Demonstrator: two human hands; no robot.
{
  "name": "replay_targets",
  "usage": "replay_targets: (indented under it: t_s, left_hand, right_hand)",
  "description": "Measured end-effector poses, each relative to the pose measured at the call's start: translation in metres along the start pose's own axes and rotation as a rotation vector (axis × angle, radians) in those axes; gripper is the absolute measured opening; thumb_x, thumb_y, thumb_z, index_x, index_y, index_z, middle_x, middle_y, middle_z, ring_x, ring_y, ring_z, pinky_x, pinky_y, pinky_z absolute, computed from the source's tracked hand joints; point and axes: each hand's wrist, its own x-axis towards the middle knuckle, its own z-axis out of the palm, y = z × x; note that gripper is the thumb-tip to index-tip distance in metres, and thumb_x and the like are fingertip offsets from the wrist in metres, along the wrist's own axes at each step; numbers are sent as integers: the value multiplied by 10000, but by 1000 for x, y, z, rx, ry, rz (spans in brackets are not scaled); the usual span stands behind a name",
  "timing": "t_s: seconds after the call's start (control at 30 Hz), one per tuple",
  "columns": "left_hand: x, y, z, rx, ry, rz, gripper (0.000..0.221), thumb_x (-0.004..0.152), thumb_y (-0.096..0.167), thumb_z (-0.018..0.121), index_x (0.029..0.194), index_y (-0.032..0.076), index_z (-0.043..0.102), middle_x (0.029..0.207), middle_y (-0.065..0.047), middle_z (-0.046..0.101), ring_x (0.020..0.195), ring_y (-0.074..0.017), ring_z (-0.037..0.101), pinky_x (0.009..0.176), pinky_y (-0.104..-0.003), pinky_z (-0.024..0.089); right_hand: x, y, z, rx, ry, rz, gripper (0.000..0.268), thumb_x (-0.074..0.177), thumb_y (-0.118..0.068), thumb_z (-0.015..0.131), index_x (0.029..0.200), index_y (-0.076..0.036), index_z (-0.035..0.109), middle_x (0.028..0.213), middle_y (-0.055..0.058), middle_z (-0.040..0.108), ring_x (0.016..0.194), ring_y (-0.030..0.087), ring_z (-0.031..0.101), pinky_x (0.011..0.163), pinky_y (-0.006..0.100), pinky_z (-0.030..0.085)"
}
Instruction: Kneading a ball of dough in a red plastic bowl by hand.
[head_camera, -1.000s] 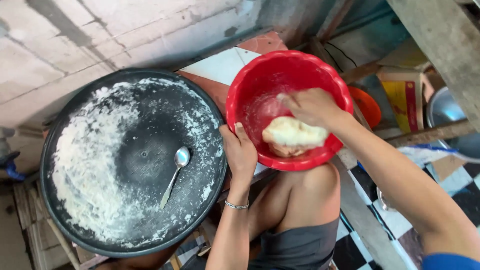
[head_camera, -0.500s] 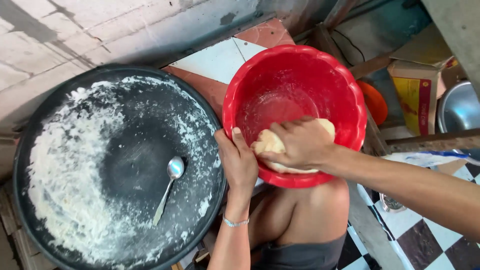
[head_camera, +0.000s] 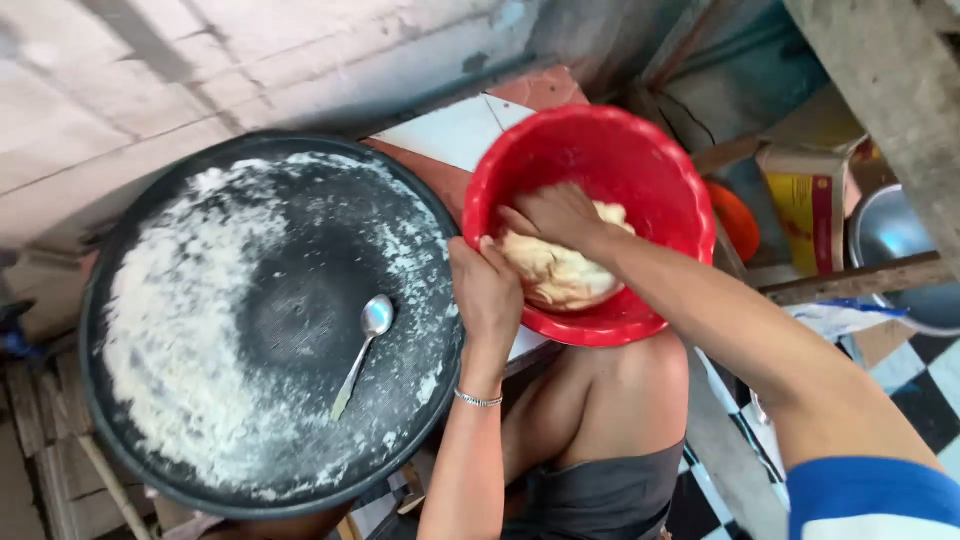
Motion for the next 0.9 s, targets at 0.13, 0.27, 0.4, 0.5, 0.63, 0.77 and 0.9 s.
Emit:
replay_targets:
  t_s: [0.13,0.27,0.4,0.5,0.63,0.77,0.9]
  left_hand:
    - [-3,-2,-2,-4,0,9,255,1049,244,401,1058,-4,457,913,-305,563,887,-588,579,699,-607,493]
    - [-8,-3,-1,12,-72,12,264,1043,252,394,1098,1,452,969,-314,588,968,-588,581,810,-609,483]
    - [-9,7,-2,53,-89,39,293,1049,264,407,1093,-21,457,988,-358,580,1012,-608,568,832,-617,484]
    - [-2,8,2,106,-134,-13,279,1051,277,408,1127,11,442,1034,-308,595,1041,-556,587,871,-585,492]
    - [-3,17,-13,76,-194,6,293,1053,297,386,1116,15,435,993,-296,572,1008,-557,579,828,-553,491]
    - [-6,30,-17,96,-205,-35,298,1058,309,384,1106,22,445,984,-291,563,1006,-558,572,818,-570,484]
    - [-4,29,-11,58,-215,-66,302,1057,307,381,1116,19,445,996,-291,564,991,-564,574,805,-567,488]
  right_hand:
    - [-39,-28,-52,174,-94,-58,687,1091,-570,266,1148,-52,713,1169,247,728,1194,440,646,1010,558,486]
    - [-71,-22,-89,516,-250,57,721,1044,-503,220,1245,12,683,1309,310,644,1303,513,527,1075,642,393]
    - [-64,-21,-67,153,-158,139,577,1023,-581,355,985,-139,724,981,214,743,1022,452,690,916,569,528]
    - [-58,-23,-37,101,-4,-160,376,1025,-472,456,1096,-189,694,1101,141,682,1015,434,681,836,554,579]
    - [-74,-24,-63,371,-478,-174,438,990,-407,406,1033,-54,662,1026,326,690,1081,563,611,943,652,482]
    - [-108,11,-51,376,-240,-314,395,955,-479,554,1165,-148,602,999,164,647,1003,450,655,805,608,538]
    - [-118,17,-27,164,178,-315,450,871,-637,687,962,-211,573,824,-15,562,822,241,675,666,422,569]
